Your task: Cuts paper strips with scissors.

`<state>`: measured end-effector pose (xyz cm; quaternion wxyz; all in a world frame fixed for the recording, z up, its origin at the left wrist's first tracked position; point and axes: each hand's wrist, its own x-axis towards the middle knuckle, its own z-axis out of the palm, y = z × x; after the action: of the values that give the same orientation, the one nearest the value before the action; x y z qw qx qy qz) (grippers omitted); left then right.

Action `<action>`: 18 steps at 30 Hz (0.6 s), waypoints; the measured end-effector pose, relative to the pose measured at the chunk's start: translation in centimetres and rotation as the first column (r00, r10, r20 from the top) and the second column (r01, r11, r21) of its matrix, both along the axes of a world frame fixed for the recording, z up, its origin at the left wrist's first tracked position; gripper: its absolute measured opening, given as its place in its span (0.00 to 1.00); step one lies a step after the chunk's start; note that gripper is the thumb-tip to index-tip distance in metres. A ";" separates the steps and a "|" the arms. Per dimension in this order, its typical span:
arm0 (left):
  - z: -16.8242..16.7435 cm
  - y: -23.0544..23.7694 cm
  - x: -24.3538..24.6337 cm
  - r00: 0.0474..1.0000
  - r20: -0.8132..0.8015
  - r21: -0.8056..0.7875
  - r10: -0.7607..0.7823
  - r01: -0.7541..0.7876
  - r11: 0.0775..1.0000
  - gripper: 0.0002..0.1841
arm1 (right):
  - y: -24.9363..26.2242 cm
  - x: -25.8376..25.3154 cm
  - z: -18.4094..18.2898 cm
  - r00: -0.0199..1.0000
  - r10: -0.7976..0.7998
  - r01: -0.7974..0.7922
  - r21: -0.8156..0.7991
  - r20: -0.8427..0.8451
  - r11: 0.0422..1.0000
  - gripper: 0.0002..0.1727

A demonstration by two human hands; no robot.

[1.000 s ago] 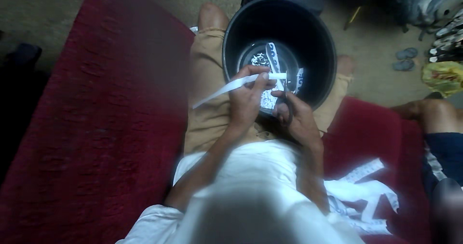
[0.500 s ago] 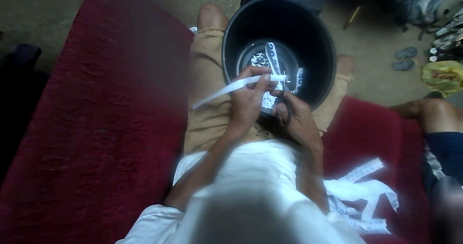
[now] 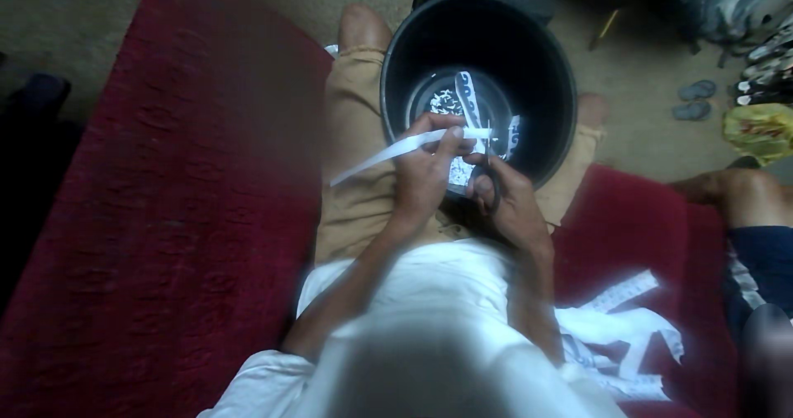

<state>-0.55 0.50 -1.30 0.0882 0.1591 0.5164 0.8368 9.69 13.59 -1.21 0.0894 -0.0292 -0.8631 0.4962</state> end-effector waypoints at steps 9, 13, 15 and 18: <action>0.1 0.0 0.0 1.000 0.002 -0.004 0.008 -0.008 1.000 0.07 | -0.1 -0.1 0.1 1.000 -0.013 0.013 0.026 -0.010 1.000 0.24; 0.1 0.0 0.0 1.000 0.012 -0.008 0.009 -0.009 1.000 0.07 | -0.1 -0.1 0.0 1.000 -0.012 0.013 0.041 -0.029 0.999 0.22; 0.1 0.0 0.0 1.000 0.006 -0.008 0.009 -0.009 1.000 0.06 | -0.1 -0.1 0.0 0.999 -0.022 0.023 0.034 -0.027 0.999 0.20; 0.0 0.0 -0.1 1.000 0.000 -0.008 0.012 -0.012 1.000 0.06 | -0.2 0.0 -0.1 0.999 -0.044 0.044 0.007 -0.019 0.999 0.18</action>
<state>-0.65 0.49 -1.26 0.0836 0.1554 0.5206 0.8354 9.72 13.43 -1.28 0.1085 -0.0430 -0.8631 0.4914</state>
